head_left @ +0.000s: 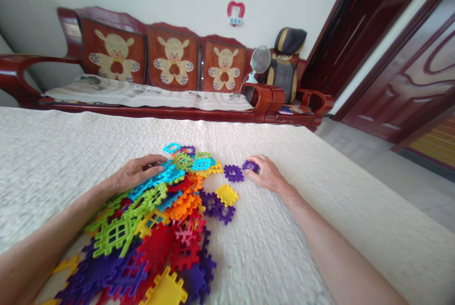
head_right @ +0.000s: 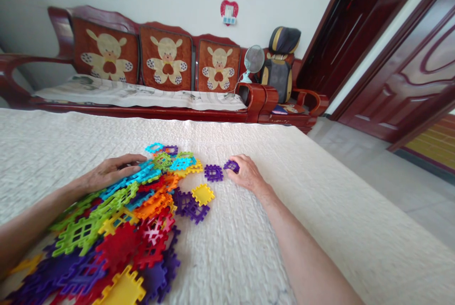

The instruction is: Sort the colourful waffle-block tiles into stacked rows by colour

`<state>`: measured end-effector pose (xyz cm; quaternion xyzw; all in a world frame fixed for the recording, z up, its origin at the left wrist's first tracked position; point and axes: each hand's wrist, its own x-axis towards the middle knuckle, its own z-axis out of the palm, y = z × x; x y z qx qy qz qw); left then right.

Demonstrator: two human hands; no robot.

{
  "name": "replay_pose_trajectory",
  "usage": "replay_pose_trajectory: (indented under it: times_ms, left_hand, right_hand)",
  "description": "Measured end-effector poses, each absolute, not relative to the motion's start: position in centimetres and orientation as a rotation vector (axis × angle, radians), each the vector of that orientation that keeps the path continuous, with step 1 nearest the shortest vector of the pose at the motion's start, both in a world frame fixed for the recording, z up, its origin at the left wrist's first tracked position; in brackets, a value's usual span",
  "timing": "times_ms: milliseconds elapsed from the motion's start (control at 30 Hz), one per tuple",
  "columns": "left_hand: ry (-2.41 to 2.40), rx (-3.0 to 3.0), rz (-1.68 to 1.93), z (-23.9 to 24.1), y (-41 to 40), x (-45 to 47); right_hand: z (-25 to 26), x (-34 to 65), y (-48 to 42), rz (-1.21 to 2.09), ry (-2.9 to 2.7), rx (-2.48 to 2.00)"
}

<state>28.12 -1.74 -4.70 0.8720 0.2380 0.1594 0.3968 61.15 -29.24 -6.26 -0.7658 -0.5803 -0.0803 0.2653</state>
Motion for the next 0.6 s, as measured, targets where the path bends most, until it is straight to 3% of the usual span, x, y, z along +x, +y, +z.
replay_pose_trajectory:
  times_ms: [133, 300, 467, 600]
  left_hand:
    - [0.699, 1.935, 0.415, -4.7, -1.4, 27.9]
    - [0.62, 1.521, 0.54, -4.1, 0.2, 27.2]
    - [0.792, 1.841, 0.709, -2.9, 1.0, 26.1]
    - [1.021, 2.002, 0.761, -4.8, 2.0, 25.5]
  right_hand:
    - [-5.3, 59.8, -29.2, -0.299, -1.617, -1.955]
    - [-4.3, 57.8, -28.8, -0.125, -1.903, -1.77]
    - [-4.6, 57.2, -28.7, -0.121, -2.01, -1.786]
    - [-4.5, 57.3, -28.5, -0.082, -1.922, -1.758]
